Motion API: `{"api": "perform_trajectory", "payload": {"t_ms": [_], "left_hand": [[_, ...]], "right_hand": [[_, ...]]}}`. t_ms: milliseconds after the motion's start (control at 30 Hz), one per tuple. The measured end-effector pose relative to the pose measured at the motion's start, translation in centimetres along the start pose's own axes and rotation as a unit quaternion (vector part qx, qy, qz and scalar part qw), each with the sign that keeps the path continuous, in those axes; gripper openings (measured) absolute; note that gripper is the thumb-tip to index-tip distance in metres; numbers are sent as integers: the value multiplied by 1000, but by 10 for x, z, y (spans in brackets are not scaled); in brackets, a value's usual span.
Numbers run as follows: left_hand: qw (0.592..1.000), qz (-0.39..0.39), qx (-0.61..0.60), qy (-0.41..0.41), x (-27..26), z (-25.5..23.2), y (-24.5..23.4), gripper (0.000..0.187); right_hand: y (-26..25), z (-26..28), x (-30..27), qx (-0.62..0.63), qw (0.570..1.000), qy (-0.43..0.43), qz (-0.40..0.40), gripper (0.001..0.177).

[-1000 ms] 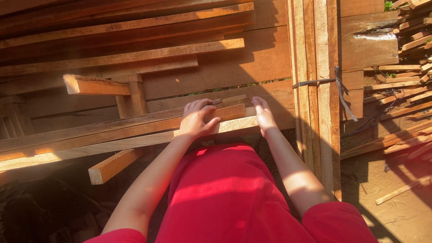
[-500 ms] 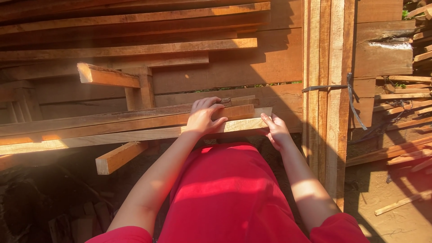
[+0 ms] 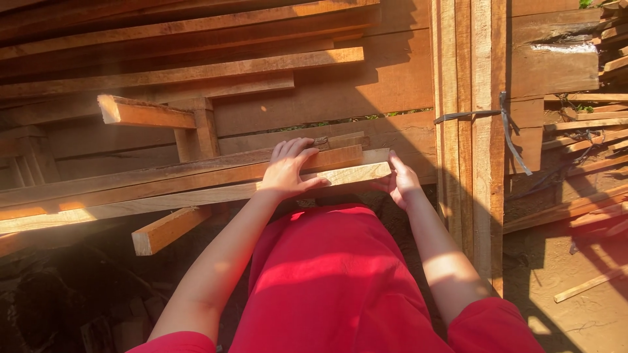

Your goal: Bundling several long wood planks together using a plastic strap and securing them.

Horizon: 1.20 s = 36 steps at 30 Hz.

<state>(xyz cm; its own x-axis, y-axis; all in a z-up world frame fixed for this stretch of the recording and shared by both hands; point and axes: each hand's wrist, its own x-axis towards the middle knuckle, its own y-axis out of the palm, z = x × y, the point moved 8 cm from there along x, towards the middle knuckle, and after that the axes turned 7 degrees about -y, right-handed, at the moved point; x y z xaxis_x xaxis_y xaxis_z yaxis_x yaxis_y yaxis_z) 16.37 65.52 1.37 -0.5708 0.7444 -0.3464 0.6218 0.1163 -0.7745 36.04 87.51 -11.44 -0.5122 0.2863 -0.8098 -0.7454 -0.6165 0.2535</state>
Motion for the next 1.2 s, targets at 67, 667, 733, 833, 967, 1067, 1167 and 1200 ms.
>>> {"api": "perform_trajectory", "payload": {"t_ms": [67, 667, 733, 833, 967, 1067, 1167, 1200], "left_hand": [[1000, -3, -4, 0, 2, 0, 0, 72], [999, 43, 12, -5, 5, 2, 7, 88], [998, 49, 29, -6, 1, 2, 8, 91], [996, 46, 77, 9, -1, -5, 8, 105], [995, 59, 77, -15, 12, -19, 8, 106], [995, 69, 70, -8, 31, -41, 14, 101], [992, 89, 82, 18, 45, -68, 34, 103], [991, 98, 91, 26, 53, -77, 41, 106]], "right_hand": [[-10, -8, 1, -46, 999, -12, -2, 58], [-43, -35, 10, 52, 996, -70, 20, 61], [-40, -51, 4, 91, 994, -64, 8, 36], [4, -48, -18, -18, 996, -77, 51, 17], [-42, -101, 39, -108, 991, -46, -61, 32], [-46, -114, 42, -215, 971, -44, -89, 36], [-26, -104, 31, -298, 943, -78, -125, 36], [-18, -96, 32, -305, 936, -96, -147, 40]]}}
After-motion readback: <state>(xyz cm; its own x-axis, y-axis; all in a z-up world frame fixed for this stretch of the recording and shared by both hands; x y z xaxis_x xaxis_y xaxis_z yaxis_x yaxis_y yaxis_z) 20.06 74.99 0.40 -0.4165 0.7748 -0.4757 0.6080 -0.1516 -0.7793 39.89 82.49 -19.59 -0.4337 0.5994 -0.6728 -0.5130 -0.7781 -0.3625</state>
